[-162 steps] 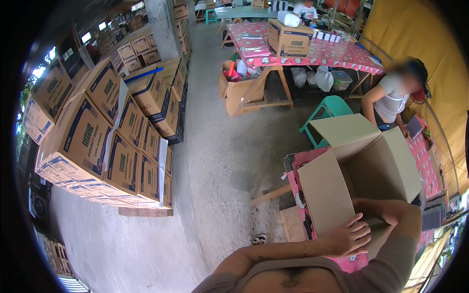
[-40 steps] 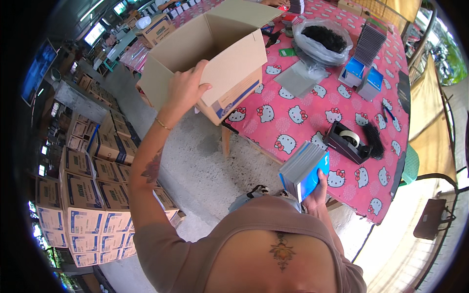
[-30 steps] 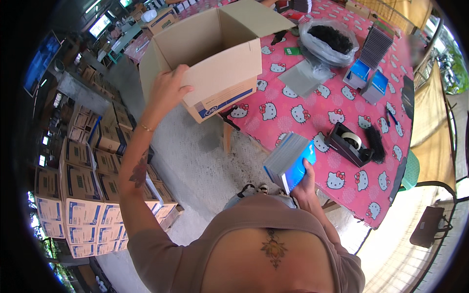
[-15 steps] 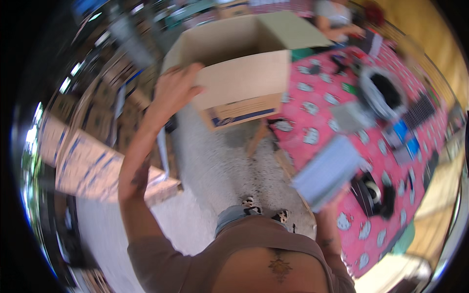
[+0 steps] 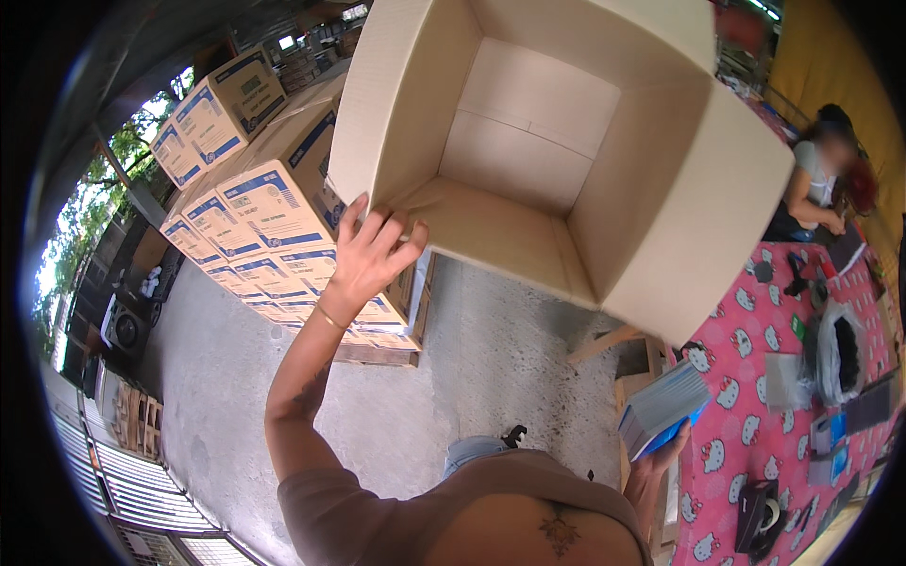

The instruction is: The person cuts a spiral binding coil with scissors, inserts the coil into the holes of a notebook, and places multiple bound notebooks into a cardboard box.

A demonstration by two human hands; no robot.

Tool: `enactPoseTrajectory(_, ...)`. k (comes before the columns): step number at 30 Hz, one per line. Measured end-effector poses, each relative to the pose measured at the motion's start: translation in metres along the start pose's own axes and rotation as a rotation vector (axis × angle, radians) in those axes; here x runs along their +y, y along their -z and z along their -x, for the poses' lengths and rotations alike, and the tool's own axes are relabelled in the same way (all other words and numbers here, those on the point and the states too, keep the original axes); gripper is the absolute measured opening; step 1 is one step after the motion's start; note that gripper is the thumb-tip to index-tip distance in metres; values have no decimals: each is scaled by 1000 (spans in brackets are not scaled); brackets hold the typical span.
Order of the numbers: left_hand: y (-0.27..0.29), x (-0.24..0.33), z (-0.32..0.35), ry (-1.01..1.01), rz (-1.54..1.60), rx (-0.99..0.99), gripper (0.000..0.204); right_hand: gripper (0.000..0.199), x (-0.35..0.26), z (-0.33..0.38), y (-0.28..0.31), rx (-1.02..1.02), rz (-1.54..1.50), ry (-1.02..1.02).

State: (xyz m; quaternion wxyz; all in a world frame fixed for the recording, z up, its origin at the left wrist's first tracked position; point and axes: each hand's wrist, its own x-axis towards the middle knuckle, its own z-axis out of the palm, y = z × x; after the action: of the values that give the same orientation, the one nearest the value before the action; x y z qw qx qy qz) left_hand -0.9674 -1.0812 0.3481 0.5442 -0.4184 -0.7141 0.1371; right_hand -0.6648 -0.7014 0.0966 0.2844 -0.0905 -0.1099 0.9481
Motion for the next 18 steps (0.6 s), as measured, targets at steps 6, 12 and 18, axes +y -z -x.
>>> enactPoseTrajectory(6, -4, -83, 34, 170, 35, -232, 61, 64, 80, -44, -34, -83, 99, -106)
enactPoseTrajectory(12, 18, -301, 12, 316, -63, -267, 72, 67, 135, -53, -65, -83, 151, -247)
enactPoseTrajectory(18, 3, -472, -17, 751, -32, -646, 50, 63, 147, -42, -65, -21, 172, -201)
